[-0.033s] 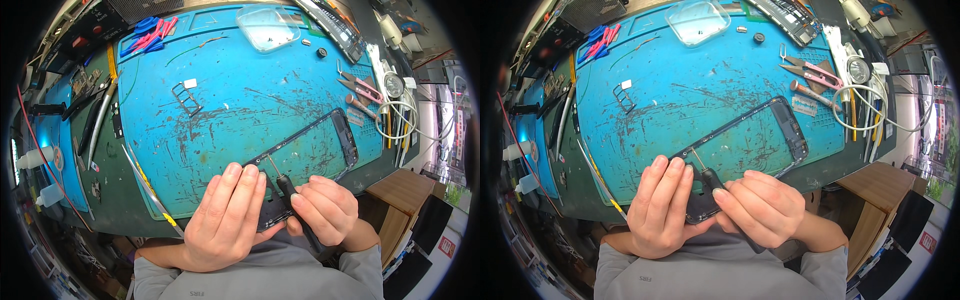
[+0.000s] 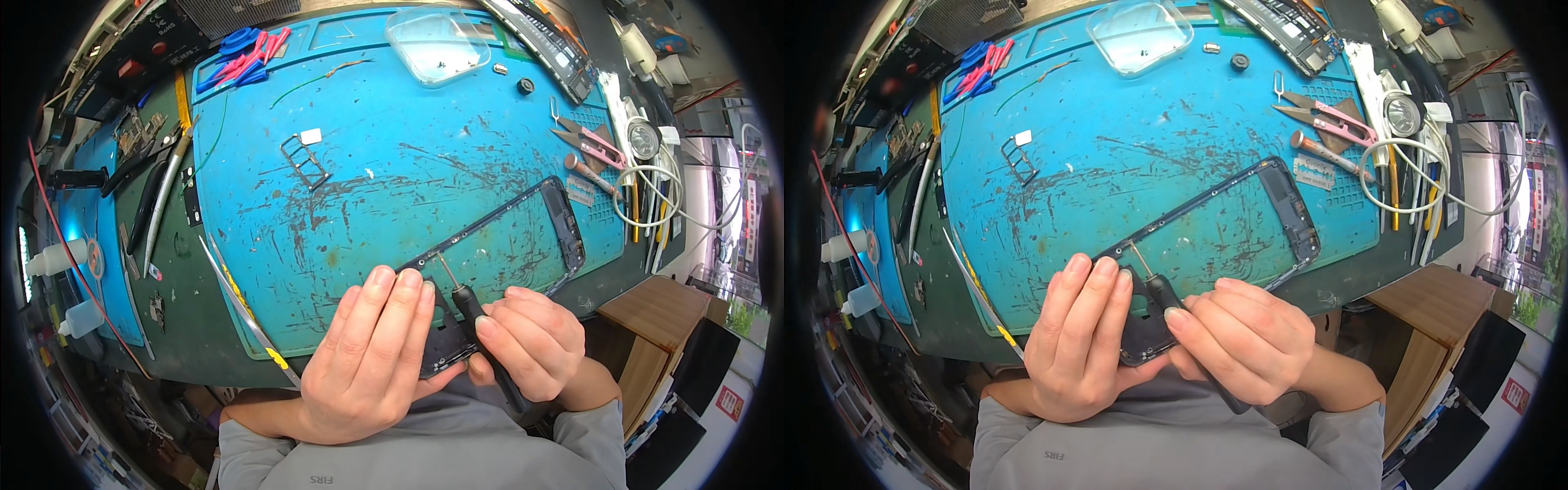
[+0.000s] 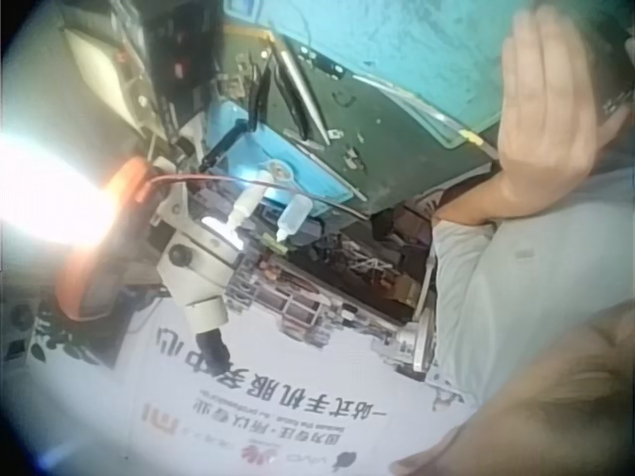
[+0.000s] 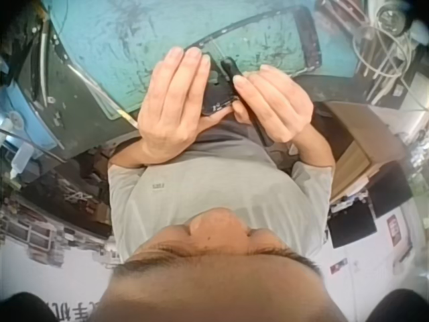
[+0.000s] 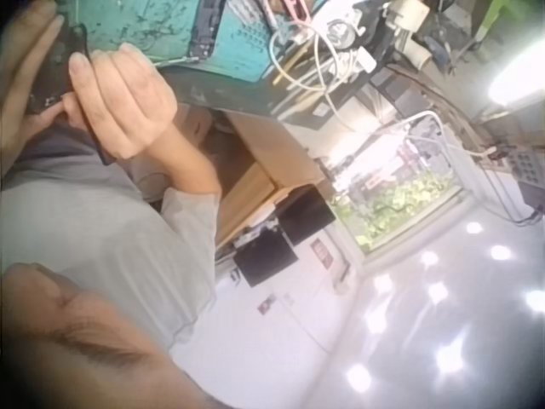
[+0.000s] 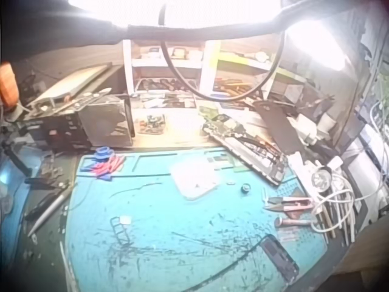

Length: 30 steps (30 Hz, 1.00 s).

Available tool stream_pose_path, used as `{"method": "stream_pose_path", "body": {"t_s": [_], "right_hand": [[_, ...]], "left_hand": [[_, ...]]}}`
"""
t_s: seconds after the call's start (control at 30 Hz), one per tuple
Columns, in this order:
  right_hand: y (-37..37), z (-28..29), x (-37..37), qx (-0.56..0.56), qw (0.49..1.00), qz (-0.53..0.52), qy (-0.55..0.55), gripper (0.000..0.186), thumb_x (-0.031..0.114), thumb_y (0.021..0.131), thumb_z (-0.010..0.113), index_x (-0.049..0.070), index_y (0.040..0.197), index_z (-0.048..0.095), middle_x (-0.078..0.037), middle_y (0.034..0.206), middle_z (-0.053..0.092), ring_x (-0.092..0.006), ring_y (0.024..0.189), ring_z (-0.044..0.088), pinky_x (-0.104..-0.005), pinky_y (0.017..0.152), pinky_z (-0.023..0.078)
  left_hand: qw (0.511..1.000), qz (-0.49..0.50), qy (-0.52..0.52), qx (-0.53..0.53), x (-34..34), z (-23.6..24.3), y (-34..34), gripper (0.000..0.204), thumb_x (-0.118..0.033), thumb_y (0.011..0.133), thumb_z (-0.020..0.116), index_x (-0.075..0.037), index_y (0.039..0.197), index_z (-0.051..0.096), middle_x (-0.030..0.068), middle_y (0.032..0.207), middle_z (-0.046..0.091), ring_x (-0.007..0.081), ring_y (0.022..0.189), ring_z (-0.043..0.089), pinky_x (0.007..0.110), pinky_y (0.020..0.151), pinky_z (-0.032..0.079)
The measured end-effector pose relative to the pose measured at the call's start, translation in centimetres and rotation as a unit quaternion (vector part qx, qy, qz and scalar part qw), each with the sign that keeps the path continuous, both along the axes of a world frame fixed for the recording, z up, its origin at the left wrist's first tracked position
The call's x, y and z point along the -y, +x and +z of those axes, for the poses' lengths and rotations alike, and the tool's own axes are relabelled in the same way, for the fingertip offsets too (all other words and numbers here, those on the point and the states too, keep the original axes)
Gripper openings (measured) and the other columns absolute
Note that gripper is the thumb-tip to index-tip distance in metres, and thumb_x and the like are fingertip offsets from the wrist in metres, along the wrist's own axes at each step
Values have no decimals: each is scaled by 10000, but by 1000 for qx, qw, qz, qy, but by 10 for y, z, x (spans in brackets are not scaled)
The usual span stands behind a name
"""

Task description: The person uses a screwdriver to remove screws from a smartphone frame and then uses tweezers to lift and remove small internal components. The work is performed on a cluttered blue workbench with various tools and parts visible.

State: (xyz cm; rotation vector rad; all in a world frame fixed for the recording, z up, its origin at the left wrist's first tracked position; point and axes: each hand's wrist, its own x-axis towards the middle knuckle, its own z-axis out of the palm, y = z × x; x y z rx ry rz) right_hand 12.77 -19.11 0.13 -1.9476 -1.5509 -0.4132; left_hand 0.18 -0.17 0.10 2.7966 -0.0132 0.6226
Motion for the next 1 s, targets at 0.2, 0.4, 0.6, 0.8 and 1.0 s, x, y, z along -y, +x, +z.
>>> {"method": "stream_pose_path", "body": {"t_s": [0.2, 0.4, 0.6, 0.8, 1.0], "right_hand": [[1, 1, -2, 12, 1000, 2, -5, 265, 222, 1005, 737, 3, 1142, 800, -89, 1010, 764, -206, 899, 717, -369, 835, 667], [1, 1, -3, 14, 1000, 1, -6, 259, 217, 996, 742, 11, 1139, 804, -82, 1002, 761, -203, 886, 713, -364, 823, 664], [2, 0, -3, 19, 1000, 1, -3, 252, 216, 990, 745, 13, 1125, 809, -82, 995, 761, -202, 873, 708, -358, 811, 664], [2, 1, -4, 17, 1000, 4, -4, 247, 217, 989, 747, 15, 1115, 813, -85, 990, 760, -202, 860, 701, -352, 788, 664], [2, 1, -4, 18, 1000, 4, -2, 247, 219, 991, 748, 16, 1116, 813, -85, 990, 760, -202, 865, 705, -355, 796, 664]], "left_hand": [[1000, -16, 4, -1, -2, -2, -1, 638, -512, 1013, 694, 78, 1245, 766, 208, 1318, 728, 397, 1256, 697, 491, 1038, 606], [1000, -1, 3, 1, 0, 0, 0, 526, -425, 1098, 579, 39, 1232, 789, 173, 1330, 728, 335, 1273, 693, 434, 1035, 622], [1000, -9, 4, 1, -1, -2, -1, 593, -482, 1045, 645, 65, 1235, 777, 195, 1320, 729, 376, 1258, 698, 470, 1037, 612], [1000, -13, 7, -3, -1, -2, -1, 639, -518, 1024, 673, 74, 1244, 770, 207, 1318, 730, 395, 1258, 699, 490, 1046, 603], [1000, -13, 8, -1, 0, -2, -1, 643, -520, 1025, 671, 76, 1246, 768, 209, 1317, 729, 397, 1262, 696, 490, 1044, 605]]}}
